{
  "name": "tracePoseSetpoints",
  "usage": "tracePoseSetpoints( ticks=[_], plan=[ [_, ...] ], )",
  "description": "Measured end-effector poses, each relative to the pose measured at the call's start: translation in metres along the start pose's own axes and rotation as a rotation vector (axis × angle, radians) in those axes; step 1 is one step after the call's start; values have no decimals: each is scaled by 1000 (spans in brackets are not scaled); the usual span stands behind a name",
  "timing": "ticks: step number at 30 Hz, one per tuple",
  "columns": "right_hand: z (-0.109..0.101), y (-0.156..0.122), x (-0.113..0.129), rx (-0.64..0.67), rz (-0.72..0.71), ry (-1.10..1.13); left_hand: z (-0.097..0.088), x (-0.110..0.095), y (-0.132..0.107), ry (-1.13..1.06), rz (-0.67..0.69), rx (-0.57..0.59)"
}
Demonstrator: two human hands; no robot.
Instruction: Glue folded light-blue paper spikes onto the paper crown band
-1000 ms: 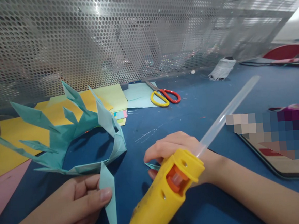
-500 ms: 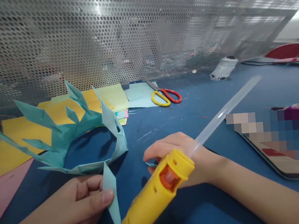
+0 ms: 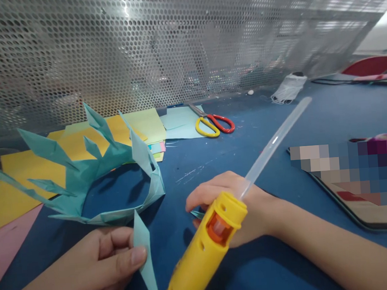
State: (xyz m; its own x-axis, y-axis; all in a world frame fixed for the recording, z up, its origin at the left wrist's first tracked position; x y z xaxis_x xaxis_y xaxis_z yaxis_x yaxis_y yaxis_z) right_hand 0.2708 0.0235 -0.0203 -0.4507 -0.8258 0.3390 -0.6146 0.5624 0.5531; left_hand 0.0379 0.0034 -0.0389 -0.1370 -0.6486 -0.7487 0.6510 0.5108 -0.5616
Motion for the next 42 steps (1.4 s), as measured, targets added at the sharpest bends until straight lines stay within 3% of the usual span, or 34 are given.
tracePoseSetpoints(
  ticks=[21, 37, 42],
  plan=[
    [2, -1, -1, 4, 17, 24, 1, 0, 2, 36, -2, -4],
    [-8, 1, 19, -19, 20, -177, 4, 0, 2, 32, -43, -61],
    [-4, -3, 17, -98, 44, -218, 5, -1, 1, 51, -37, -56]
  ],
)
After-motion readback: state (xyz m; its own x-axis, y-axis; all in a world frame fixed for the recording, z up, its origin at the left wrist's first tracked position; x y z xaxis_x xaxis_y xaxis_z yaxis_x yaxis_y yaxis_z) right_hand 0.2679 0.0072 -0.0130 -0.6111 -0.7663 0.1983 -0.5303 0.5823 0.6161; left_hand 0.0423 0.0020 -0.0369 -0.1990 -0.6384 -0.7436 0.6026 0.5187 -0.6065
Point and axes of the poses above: each hand's wrist, its own y-axis towards the middle knuckle, its own z-axis out of the palm, x = y × z, the point moved 2 cm from there along y, towards the middle knuckle, and after that the axes turned 1 degree about -x, right-handed, at the moved point
